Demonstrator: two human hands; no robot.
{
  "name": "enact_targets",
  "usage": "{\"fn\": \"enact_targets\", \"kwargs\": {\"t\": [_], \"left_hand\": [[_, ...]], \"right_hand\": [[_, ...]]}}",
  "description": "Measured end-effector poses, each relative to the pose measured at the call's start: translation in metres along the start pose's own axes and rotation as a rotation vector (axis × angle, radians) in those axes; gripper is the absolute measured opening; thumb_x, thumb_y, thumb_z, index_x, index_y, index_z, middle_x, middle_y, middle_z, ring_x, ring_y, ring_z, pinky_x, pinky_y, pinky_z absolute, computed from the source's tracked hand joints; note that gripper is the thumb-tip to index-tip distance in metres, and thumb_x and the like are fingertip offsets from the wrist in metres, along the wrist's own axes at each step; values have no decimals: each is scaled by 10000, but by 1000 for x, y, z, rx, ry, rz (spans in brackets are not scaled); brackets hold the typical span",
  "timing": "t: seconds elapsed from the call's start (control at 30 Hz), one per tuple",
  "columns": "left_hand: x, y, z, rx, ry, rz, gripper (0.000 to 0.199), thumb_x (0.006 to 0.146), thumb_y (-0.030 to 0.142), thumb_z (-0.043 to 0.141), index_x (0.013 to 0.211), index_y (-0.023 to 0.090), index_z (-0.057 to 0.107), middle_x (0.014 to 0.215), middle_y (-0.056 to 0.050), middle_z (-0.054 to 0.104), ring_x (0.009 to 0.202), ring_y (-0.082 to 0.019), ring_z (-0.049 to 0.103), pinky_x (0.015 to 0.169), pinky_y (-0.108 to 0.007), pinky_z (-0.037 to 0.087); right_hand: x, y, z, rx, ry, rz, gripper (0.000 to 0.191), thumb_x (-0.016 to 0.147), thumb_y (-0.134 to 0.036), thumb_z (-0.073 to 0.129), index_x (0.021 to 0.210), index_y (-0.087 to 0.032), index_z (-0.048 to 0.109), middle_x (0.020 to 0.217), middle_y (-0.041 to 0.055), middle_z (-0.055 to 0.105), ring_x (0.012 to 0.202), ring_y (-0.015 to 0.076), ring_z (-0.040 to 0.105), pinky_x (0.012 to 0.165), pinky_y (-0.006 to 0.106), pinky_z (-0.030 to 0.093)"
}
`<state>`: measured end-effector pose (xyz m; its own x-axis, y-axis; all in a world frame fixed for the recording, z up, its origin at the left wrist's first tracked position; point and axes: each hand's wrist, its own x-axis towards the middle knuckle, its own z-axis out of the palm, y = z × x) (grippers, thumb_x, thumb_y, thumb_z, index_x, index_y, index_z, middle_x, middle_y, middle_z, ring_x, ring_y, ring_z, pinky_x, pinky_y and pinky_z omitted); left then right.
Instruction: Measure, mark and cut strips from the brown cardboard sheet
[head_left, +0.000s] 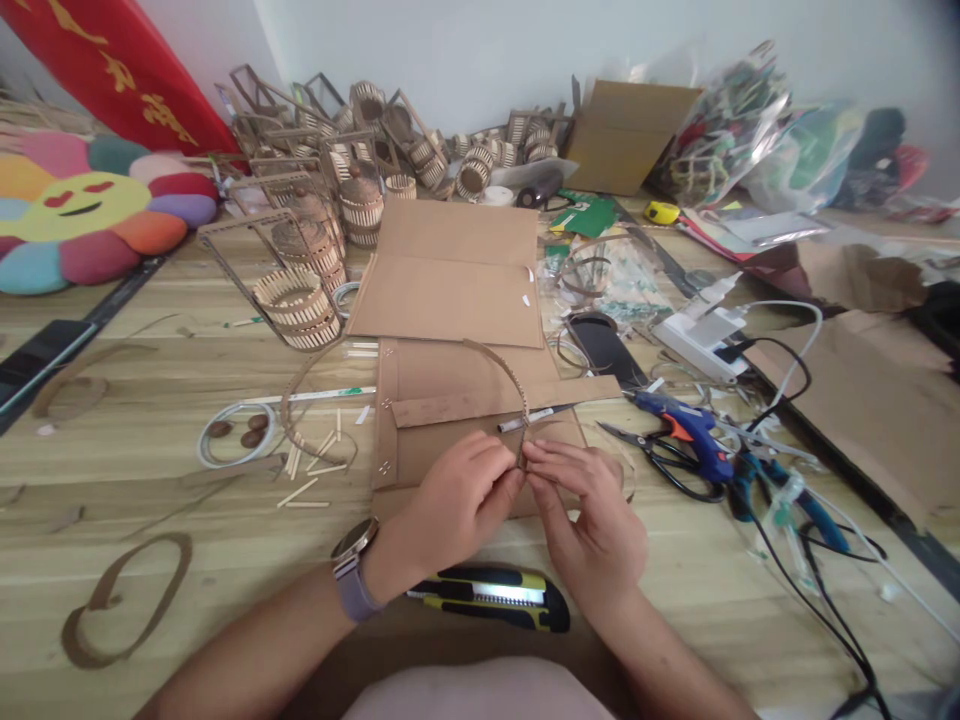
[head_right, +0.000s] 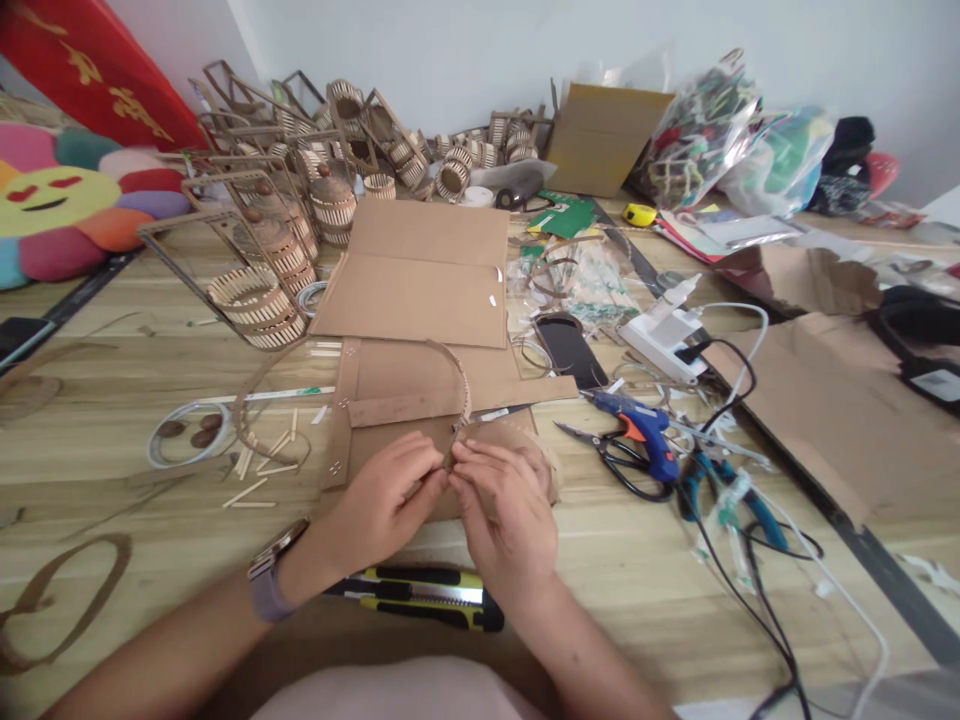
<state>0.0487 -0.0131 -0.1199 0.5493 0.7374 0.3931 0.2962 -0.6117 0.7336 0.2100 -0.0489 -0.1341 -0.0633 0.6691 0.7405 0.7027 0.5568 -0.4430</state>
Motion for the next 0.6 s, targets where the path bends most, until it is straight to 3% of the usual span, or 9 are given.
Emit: {"fn": "enact_targets", "kwargs": {"t": [0.37, 0.6], "left_hand": [[4, -1, -7, -138, -105, 46, 312, 997, 230, 369, 686, 223, 339, 690, -8, 485, 739, -170, 470, 703, -290, 418], [3, 2, -5, -72, -88, -64, 389, 1030, 441, 345, 742, 206, 459, 723, -20, 541, 724, -175, 489, 693, -304, 423]], "right_hand": [[-4, -3, -2, 283, 47, 284, 121, 931, -141, 559, 926, -249, 614, 889, 27, 749, 882, 192, 705, 781, 373, 556], [-5, -1, -3, 59, 19, 10, 184, 897, -114, 598, 1018, -253, 590, 930, 23, 776, 909, 218, 730, 806, 422, 502]]}}
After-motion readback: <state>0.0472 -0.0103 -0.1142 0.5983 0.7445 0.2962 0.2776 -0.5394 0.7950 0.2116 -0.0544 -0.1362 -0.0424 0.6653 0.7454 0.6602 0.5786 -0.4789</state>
